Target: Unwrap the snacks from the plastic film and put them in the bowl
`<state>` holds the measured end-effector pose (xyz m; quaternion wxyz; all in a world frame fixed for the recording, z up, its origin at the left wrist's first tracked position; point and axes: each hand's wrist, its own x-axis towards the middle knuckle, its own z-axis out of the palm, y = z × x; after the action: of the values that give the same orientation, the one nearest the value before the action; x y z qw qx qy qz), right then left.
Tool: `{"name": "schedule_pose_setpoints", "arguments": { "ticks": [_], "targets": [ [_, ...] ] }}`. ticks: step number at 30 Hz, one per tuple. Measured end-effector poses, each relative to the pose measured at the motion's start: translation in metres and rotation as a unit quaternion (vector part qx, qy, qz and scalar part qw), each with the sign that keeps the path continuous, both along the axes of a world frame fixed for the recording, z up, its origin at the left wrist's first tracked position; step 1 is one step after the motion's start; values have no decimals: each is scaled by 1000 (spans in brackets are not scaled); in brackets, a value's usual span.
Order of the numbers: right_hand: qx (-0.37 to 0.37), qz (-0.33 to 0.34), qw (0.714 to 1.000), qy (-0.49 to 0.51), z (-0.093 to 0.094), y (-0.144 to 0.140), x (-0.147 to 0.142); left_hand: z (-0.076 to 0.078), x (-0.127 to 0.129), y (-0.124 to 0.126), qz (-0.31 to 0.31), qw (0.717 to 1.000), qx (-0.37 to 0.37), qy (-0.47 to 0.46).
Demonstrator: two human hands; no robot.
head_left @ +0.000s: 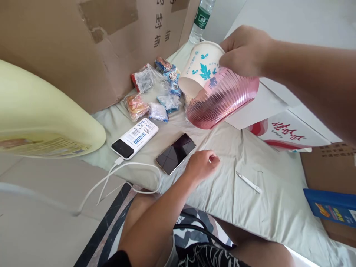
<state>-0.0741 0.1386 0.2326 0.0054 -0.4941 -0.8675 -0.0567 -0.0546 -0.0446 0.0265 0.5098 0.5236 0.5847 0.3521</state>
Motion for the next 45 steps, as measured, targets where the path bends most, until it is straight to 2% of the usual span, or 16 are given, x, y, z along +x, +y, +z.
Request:
{"name": "schedule_pose_setpoints", "arguments": {
  "ticks": [4,8,12,18,24,27,29,32,36,40,45],
  "targets": [
    [-30,-40,997,-54,0,-1,9,-1,-1,-1,8,1000,23,1],
    [-18,-5,996,-85,8,-2,10,-2,0,0,9,999,31,4],
    [1,0,996,-94,14,-3,5,-2,2,1,0,999,31,12],
    [-27,15,990,-137,8,-4,10,-3,3,2,0,999,35,30],
    [-23,-70,996,-54,15,-6,37,-4,1,4,12,999,27,40],
    [-13,-91,996,23,22,-12,69,-7,-1,8,41,998,23,38],
    [3,-118,988,98,20,-20,100,-9,-2,11,63,997,22,41],
    [51,-133,970,199,1,-37,159,-12,-2,15,87,995,16,46],
    [148,-116,932,311,-49,-60,245,-15,-2,17,100,993,20,60],
    [277,-186,888,316,-106,-76,313,-20,2,16,86,991,52,85],
    [328,-222,876,274,-170,-97,374,-22,20,13,52,991,94,75]
  ]
}}
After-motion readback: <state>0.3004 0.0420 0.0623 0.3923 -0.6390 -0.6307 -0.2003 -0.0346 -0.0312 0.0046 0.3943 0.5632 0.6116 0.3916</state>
